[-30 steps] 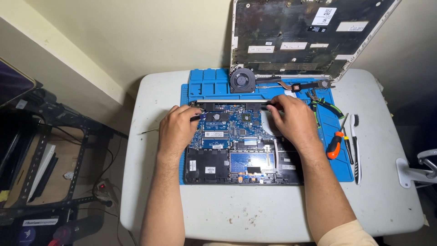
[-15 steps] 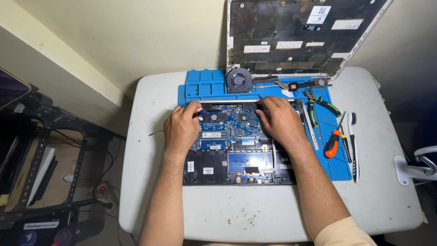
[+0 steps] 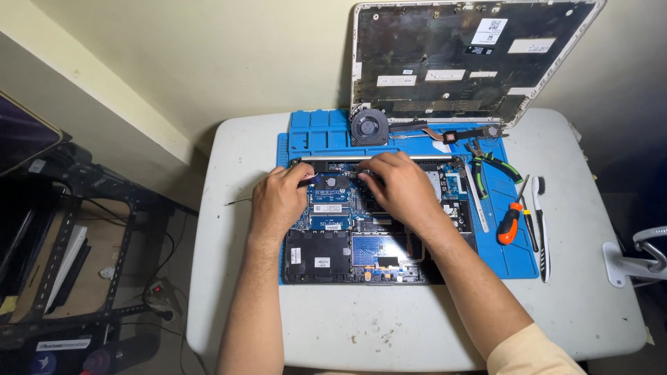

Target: A person is disassembling a laptop on a repair bench, removing internal screws and disconnecting ribbon cables from the motherboard.

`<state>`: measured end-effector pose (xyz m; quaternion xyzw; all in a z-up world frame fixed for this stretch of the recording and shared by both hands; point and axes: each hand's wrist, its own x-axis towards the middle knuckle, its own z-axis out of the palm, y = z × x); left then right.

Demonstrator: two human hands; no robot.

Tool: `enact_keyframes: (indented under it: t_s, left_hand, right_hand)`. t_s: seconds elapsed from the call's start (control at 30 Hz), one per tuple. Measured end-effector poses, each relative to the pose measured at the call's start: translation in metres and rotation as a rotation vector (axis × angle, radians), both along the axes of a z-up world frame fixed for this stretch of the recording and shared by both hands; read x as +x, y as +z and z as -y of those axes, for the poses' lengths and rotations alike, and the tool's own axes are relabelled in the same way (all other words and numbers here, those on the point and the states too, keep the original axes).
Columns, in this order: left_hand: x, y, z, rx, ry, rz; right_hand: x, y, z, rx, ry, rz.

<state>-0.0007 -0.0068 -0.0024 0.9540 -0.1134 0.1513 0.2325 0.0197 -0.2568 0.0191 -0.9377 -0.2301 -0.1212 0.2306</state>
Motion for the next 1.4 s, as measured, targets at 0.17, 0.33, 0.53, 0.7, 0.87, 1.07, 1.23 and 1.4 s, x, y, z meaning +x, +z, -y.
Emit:
enact_keyframes:
  t_s: [0.17, 0.33, 0.53, 0.7, 0.87, 1.07, 1.23, 1.4]
  left_hand:
    - [-0.001, 0.006, 0.003, -0.018, 0.017, 0.01]
    - [-0.001, -0.001, 0.001, -0.036, 0.029, -0.013]
    - [-0.003, 0.003, 0.001, -0.052, 0.021, -0.061]
    - [-0.002, 0.005, -0.001, -0.066, 0.01, -0.099]
    - [-0.006, 0.009, 0.001, -0.059, 0.024, -0.079]
    - [-0.015, 0.053, 0.01, -0.298, -0.015, -0.007]
    - [-0.009, 0.023, 0.01, -0.183, -0.051, 0.114]
    - [0.001, -0.008, 0.017, -0.145, -0.054, 0.278]
  right_hand:
    - [0.023, -0.026, -0.038, -0.197, 0.067, 0.121]
    - [0.036, -0.065, -0.046, -0.232, 0.055, 0.187]
    - [0.044, -0.08, -0.05, -0.185, 0.023, 0.132]
    - [0.044, -0.083, -0.053, -0.148, 0.021, 0.068]
    - [0.043, -0.087, -0.052, -0.002, 0.005, 0.054]
    - [0.042, -0.054, -0.042, 0.124, 0.018, 0.063]
    - [0.029, -0.018, -0.028, 0.152, 0.078, -0.029]
    - [0.028, -0.006, -0.016, 0.203, 0.114, -0.114]
